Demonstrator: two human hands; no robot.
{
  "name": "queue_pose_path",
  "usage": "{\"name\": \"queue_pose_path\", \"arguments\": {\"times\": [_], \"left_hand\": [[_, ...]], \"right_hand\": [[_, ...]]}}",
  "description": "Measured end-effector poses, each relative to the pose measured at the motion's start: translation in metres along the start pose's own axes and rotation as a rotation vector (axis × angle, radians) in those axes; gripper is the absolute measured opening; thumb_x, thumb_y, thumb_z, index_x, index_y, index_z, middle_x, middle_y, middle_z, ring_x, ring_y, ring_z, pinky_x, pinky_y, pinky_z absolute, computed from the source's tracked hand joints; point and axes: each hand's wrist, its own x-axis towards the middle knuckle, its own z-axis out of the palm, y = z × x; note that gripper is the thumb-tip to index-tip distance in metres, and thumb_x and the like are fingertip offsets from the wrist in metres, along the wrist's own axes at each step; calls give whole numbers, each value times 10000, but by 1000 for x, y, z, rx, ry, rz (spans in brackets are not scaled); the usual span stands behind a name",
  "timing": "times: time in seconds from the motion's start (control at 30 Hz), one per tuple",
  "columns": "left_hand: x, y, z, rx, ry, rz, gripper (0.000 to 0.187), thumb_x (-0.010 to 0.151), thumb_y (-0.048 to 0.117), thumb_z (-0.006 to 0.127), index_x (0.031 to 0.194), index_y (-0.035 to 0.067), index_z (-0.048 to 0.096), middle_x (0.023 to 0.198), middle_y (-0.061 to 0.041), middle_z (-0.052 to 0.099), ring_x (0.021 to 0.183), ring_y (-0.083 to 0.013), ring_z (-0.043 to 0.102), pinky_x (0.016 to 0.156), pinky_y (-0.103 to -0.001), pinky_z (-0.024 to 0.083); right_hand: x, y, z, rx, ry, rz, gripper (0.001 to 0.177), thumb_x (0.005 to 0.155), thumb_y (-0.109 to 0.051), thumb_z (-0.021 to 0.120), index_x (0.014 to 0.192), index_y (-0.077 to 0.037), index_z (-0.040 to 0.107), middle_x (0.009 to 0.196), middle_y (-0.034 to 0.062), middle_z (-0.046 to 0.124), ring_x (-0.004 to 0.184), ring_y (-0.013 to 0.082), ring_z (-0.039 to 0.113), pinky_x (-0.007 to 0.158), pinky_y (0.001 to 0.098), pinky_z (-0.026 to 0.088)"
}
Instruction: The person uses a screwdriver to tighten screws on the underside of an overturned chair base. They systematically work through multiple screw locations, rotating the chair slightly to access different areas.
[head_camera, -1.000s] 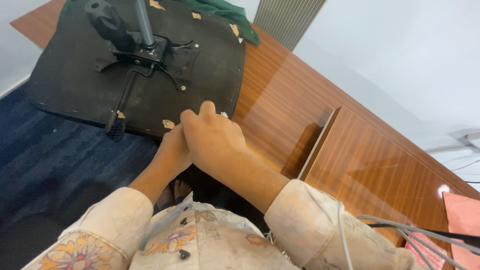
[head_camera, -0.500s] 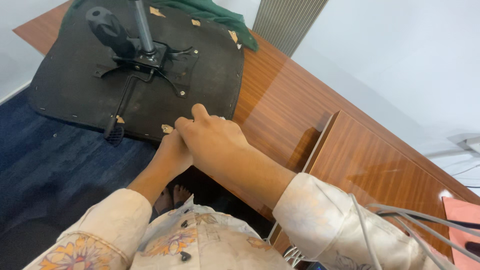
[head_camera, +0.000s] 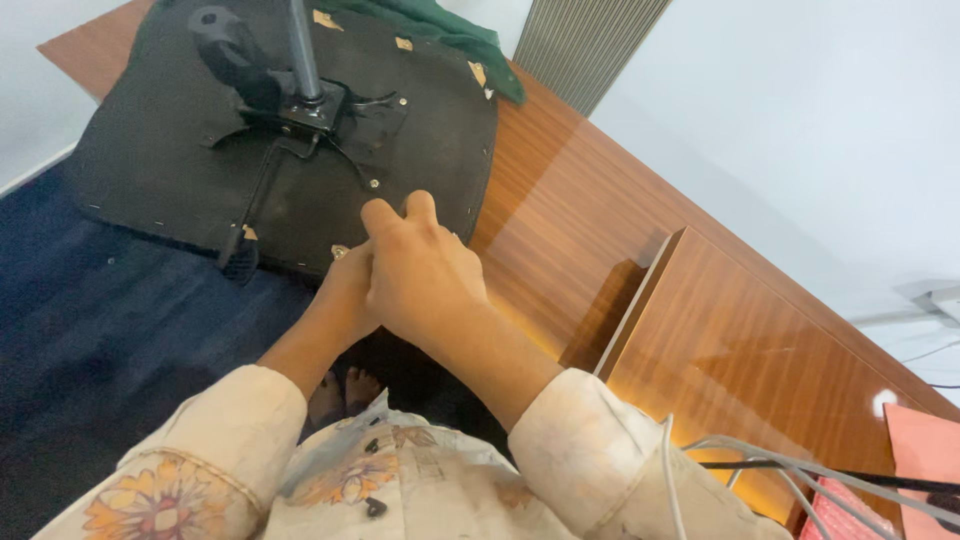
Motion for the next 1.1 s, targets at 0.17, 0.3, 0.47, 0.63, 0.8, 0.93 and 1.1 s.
{"name": "queue_pose_path", "arguments": {"times": [0.17, 0.3, 0.47, 0.63, 0.8, 0.93, 1.1], "left_hand": [[3, 0, -1, 183, -24, 21, 280, 899, 200, 667, 1129, 41, 656, 1059, -158, 750, 1003, -319, 726, 796, -402, 560], [5, -1, 0, 296, -33, -32, 290, 913, 209, 669, 1137, 30, 630, 1067, -174, 741, 1016, -335, 718, 827, -413, 553], [5, -2, -1, 227, -28, -112, 279, 911, 154, 609, 1172, 58, 624, 1084, -181, 734, 1039, -361, 697, 848, -445, 539], [13, -7, -1, 366, -96, -96, 270, 897, 153, 623, 1142, 39, 617, 1071, -194, 738, 1033, -378, 704, 876, -457, 546], [14, -18, -1, 269, -90, -108, 274, 895, 166, 629, 1141, 45, 622, 1057, -204, 739, 1035, -398, 693, 891, -480, 532], [14, -25, 1, 395, -29, 53, 280, 906, 158, 628, 1161, 43, 616, 1103, -202, 730, 1052, -420, 678, 882, -512, 520], [9, -27, 1, 197, 61, -61, 429, 885, 217, 658, 1275, 60, 573, 1105, -217, 714, 1063, -431, 657, 870, -510, 524]], "right_hand": [[3, -1, -9, -96, -116, -10, 431, 749, -85, 764, 1127, -123, 560, 1162, 150, 559, 936, 415, 698, 752, 524, 571], [8, 1, -8, -138, -128, -7, 488, 733, -142, 790, 1160, -138, 555, 1160, 151, 569, 942, 417, 698, 751, 516, 578], [13, 4, -5, -138, -65, 16, 379, 850, -186, 725, 1190, -133, 567, 1117, 166, 603, 952, 427, 705, 764, 520, 576], [15, 4, -12, -113, -107, 22, 471, 849, -193, 740, 1271, -137, 538, 1148, 170, 574, 957, 423, 705, 758, 511, 585], [14, 4, -22, -188, -253, -21, 521, 743, -160, 809, 1199, -132, 558, 1176, 125, 553, 1001, 393, 692, 755, 500, 592], [14, 0, -16, -198, -182, -15, 445, 773, -179, 776, 1175, -155, 585, 1163, 129, 580, 972, 386, 708, 746, 493, 598], [22, -4, -4, -93, -44, 3, 366, 833, -227, 727, 1168, -160, 596, 1117, 163, 620, 944, 399, 716, 752, 503, 586]]}}
